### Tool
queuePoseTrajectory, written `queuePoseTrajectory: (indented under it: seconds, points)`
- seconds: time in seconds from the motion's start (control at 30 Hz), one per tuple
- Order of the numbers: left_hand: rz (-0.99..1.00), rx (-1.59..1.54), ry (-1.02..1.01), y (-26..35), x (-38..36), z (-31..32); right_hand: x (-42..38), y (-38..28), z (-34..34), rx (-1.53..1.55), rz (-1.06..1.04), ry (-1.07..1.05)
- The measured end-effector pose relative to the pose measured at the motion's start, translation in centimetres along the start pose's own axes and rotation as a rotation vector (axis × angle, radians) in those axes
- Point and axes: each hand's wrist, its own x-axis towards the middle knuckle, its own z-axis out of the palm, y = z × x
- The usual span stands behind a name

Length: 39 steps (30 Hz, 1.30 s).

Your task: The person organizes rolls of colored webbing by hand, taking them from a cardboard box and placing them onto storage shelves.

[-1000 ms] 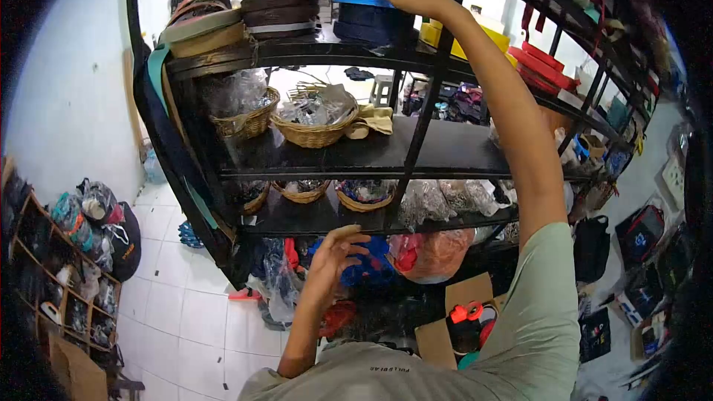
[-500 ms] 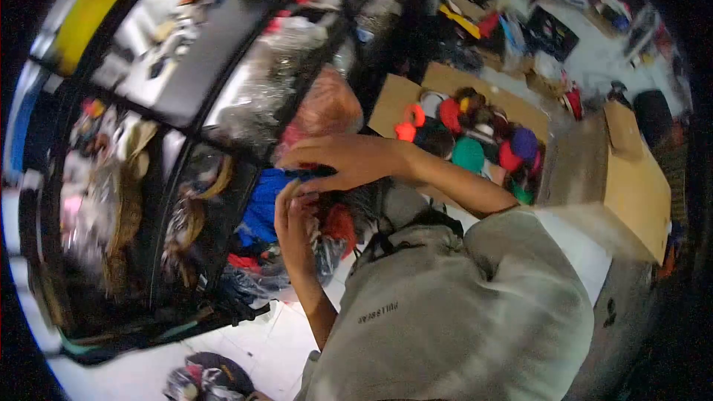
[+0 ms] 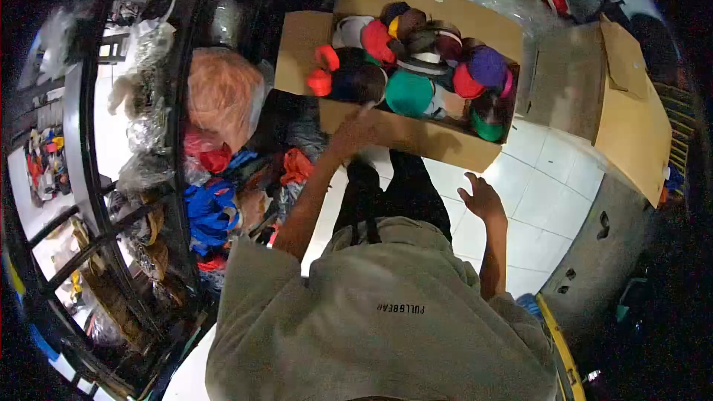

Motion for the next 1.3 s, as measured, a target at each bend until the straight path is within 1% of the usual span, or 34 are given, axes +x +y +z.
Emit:
queuePoseTrajectory:
  seconds: [0.03,0.1,0.13,0.17,0.2,0.23,0.3,0.33,0.37,0.43,0.47,0.5,0.53,0.6,0.67,0.73,0.77,0.8,0.83,0.87,0.9,0.93,1.0,1.07,1.1,1.13,1.17,1.2,1.23,1.27,1.3]
  points:
    - [0.092,-0.137,0.084,1.7,3.0,-1.0,0.7,0.9,0.3,0.001,0.009,-0.018]
    - [-0.016,-0.127,0.206,0.5,8.7,2.5,2.0,2.0,0.4,0.172,-0.166,0.099]
    - [-0.018,-0.138,0.196,0.8,10.3,3.3,2.2,1.3,-0.7,0.168,-0.162,0.086]
    - [-0.137,-0.115,0.134,1.5,11.8,3.7,1.9,0.0,-2.8,0.211,-0.127,0.048]
    - [-0.256,-0.090,0.072,2.1,12.7,4.4,2.0,-0.4,-3.9,0.262,-0.135,0.050]
    - [-0.257,-0.096,0.066,1.6,12.8,6.0,2.0,-0.5,-4.6,0.314,-0.145,0.054]
    - [-0.169,0.370,0.206,2.0,12.7,8.2,2.0,-0.3,-5.2,0.346,-0.092,0.029]
    - [-0.361,0.373,0.128,2.7,12.8,8.8,1.9,-0.1,-5.5,0.380,-0.078,0.062]
    - [-0.355,0.373,0.121,3.0,13.0,8.8,1.8,0.2,-5.7,0.415,-0.063,0.096]
    - [-0.439,0.405,0.133,3.9,13.8,7.9,2.2,1.9,-4.7,0.411,-0.045,0.118]
    - [-0.536,0.399,0.069,4.9,14.3,7.2,2.2,2.7,-4.2,0.394,-0.040,0.135]
    - [-0.529,0.400,0.064,4.7,14.2,7.8,2.1,3.2,-3.8,0.377,-0.036,0.152]
    - [-0.442,0.370,0.215,4.6,14.1,8.3,2.1,3.7,-3.4,0.381,-0.031,0.155]
    - [-0.316,-0.007,0.287,5.0,14.2,9.3,2.2,4.5,-3.0,0.338,0.002,0.083]
    - [-0.333,-0.317,0.061,10.1,13.3,10.9,2.4,4.6,-3.3,0.349,0.024,0.059]
    - [-0.097,-0.887,-0.387,9.2,10.6,16.5,3.1,4.6,-3.9,0.353,0.037,0.040]
    - [-0.092,-0.885,-0.380,10.8,10.4,15.3,3.1,4.6,-4.0,0.391,0.014,0.092]
    - [0.101,-0.733,-0.379,13.6,10.8,12.9,3.3,4.6,-4.0,0.426,-0.012,0.141]
    - [0.288,-0.574,-0.372,15.0,11.4,11.4,3.7,4.6,-4.1,0.420,-0.021,0.143]
    - [0.287,-0.573,-0.360,14.3,11.7,10.9,4.1,4.7,-4.2,0.479,-0.027,0.178]
    - [0.210,-0.371,-0.164,12.9,11.9,10.3,4.4,4.8,-4.2,0.537,-0.034,0.213]
    - [0.127,-0.170,0.032,11.7,12.1,9.2,4.6,4.9,-4.2,0.522,-0.031,0.218]
    - [-0.057,0.078,0.365,9.0,12.5,6.6,5.0,5.3,-4.0,0.489,-0.036,0.200]
    - [-0.395,0.170,0.402,5.1,13.7,3.9,5.4,6.0,-3.5,0.452,-0.073,0.186]
    - [-0.412,0.162,0.425,4.3,13.9,3.0,5.6,6.2,-3.5,0.434,-0.104,0.193]
    - [-0.564,0.250,0.289,3.7,14.0,2.3,5.8,6.3,-3.8,0.441,-0.087,0.148]
    - [-0.715,0.330,0.146,3.3,14.1,1.9,5.9,6.3,-4.0,0.419,-0.079,0.148]
    - [-0.739,0.307,0.169,1.8,14.1,2.8,6.0,6.4,-4.1,0.405,-0.104,0.145]
    - [-0.762,0.340,0.092,-0.4,14.0,4.8,6.2,6.7,-4.3,0.386,-0.130,0.142]
    - [-0.785,0.365,0.016,-1.5,14.0,6.1,6.5,6.9,-4.5,0.322,-0.093,0.104]
    - [-0.811,0.330,0.045,-1.5,14.1,6.2,6.5,7.0,-4.9,0.353,-0.109,0.117]
